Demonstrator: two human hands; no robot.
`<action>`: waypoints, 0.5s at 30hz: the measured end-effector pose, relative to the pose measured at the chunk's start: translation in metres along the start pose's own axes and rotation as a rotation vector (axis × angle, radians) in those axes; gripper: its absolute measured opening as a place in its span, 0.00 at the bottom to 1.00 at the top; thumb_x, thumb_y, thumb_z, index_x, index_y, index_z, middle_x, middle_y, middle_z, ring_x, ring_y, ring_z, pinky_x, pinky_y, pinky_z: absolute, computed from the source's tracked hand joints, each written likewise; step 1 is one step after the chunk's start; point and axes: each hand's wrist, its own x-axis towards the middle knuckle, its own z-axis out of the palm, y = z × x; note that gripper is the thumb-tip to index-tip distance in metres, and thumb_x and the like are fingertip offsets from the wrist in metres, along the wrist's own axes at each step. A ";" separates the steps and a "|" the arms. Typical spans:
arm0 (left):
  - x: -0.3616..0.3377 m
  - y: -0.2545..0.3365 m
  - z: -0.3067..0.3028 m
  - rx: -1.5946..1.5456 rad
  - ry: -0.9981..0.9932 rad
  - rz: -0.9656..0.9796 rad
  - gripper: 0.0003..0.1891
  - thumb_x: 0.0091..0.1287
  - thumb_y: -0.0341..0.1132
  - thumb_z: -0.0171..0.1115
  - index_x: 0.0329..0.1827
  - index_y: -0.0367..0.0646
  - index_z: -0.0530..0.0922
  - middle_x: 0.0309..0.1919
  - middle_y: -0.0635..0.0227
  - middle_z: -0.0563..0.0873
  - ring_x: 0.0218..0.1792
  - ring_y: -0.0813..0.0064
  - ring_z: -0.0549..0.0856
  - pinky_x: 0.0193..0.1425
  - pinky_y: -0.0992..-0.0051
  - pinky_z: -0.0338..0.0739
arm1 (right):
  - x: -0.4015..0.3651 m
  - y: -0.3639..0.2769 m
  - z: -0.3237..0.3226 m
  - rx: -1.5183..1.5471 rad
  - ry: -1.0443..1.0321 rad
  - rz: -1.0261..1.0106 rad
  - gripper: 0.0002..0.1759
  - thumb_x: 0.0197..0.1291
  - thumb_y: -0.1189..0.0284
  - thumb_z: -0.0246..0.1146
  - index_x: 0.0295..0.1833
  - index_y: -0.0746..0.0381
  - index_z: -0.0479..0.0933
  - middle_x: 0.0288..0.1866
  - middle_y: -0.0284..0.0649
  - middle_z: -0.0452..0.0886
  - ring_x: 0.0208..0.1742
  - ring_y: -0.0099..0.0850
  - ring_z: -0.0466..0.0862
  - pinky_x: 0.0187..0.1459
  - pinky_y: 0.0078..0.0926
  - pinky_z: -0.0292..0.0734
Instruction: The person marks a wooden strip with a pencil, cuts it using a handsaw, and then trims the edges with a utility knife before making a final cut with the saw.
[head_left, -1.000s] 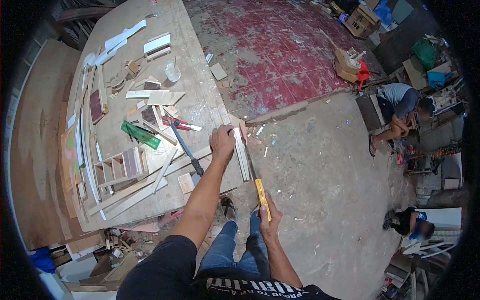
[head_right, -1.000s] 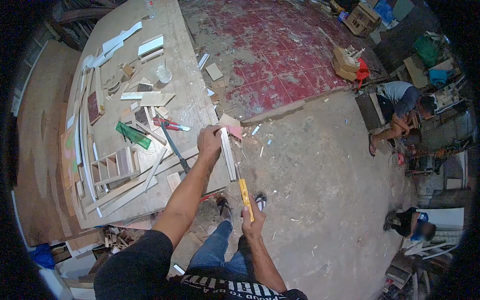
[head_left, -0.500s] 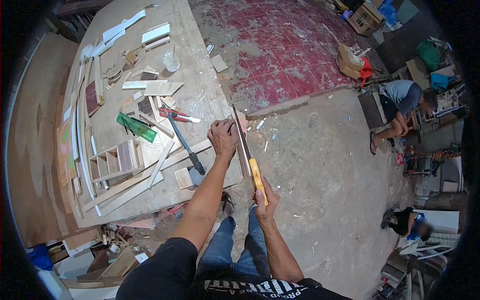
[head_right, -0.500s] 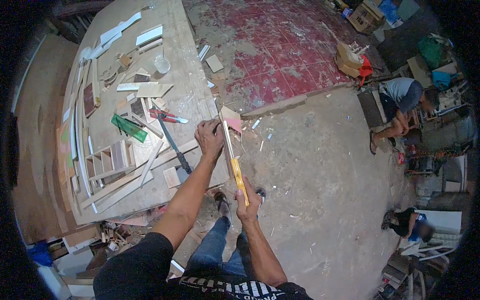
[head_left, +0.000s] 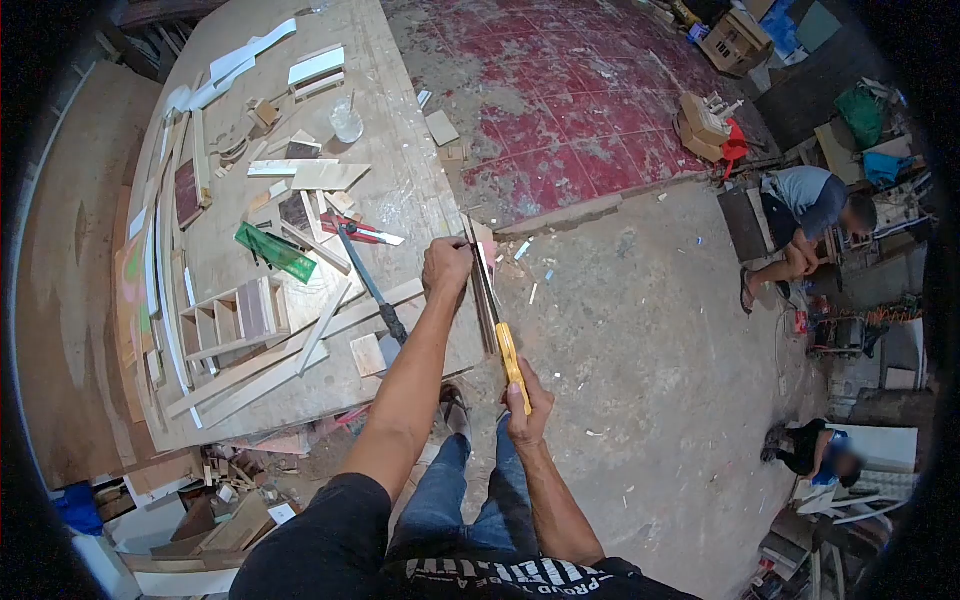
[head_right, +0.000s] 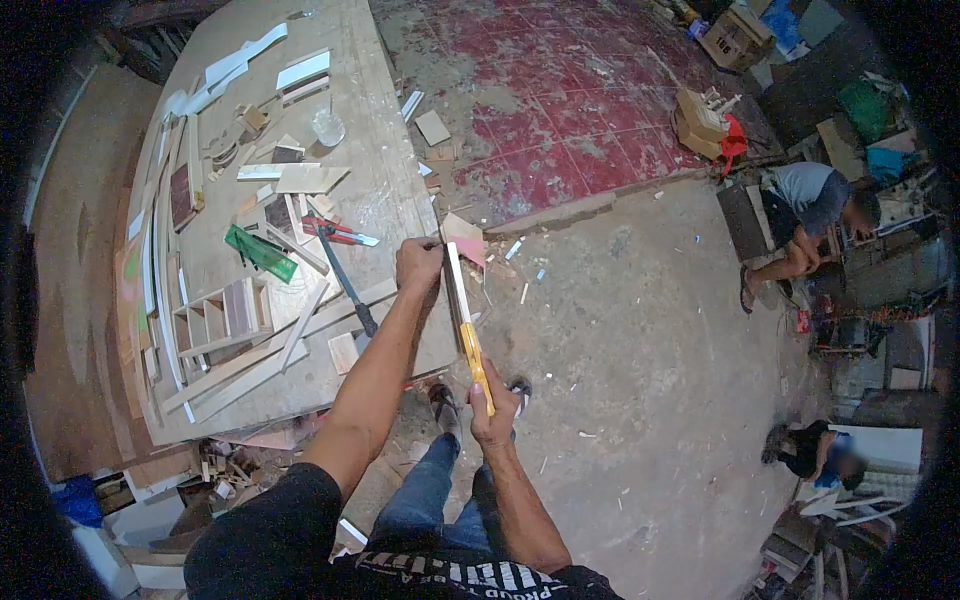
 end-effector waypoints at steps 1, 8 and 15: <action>0.001 -0.001 0.002 0.000 0.011 -0.005 0.16 0.64 0.45 0.69 0.53 0.55 0.91 0.48 0.57 0.93 0.51 0.51 0.91 0.57 0.58 0.84 | 0.000 0.001 0.000 0.000 -0.003 -0.008 0.27 0.73 0.67 0.59 0.72 0.71 0.75 0.30 0.38 0.84 0.27 0.23 0.81 0.30 0.23 0.76; -0.022 0.009 0.009 0.011 0.082 -0.029 0.14 0.70 0.44 0.65 0.54 0.58 0.91 0.50 0.57 0.92 0.53 0.51 0.89 0.58 0.56 0.83 | 0.001 0.005 -0.004 0.015 0.002 -0.008 0.27 0.73 0.67 0.58 0.71 0.72 0.76 0.29 0.37 0.83 0.25 0.22 0.80 0.28 0.23 0.74; -0.021 -0.004 0.014 0.054 0.063 0.087 0.14 0.72 0.43 0.63 0.56 0.57 0.89 0.56 0.58 0.89 0.57 0.53 0.88 0.60 0.58 0.81 | 0.002 0.006 -0.006 0.299 0.242 0.211 0.26 0.76 0.67 0.56 0.71 0.73 0.75 0.27 0.33 0.81 0.24 0.21 0.76 0.28 0.22 0.72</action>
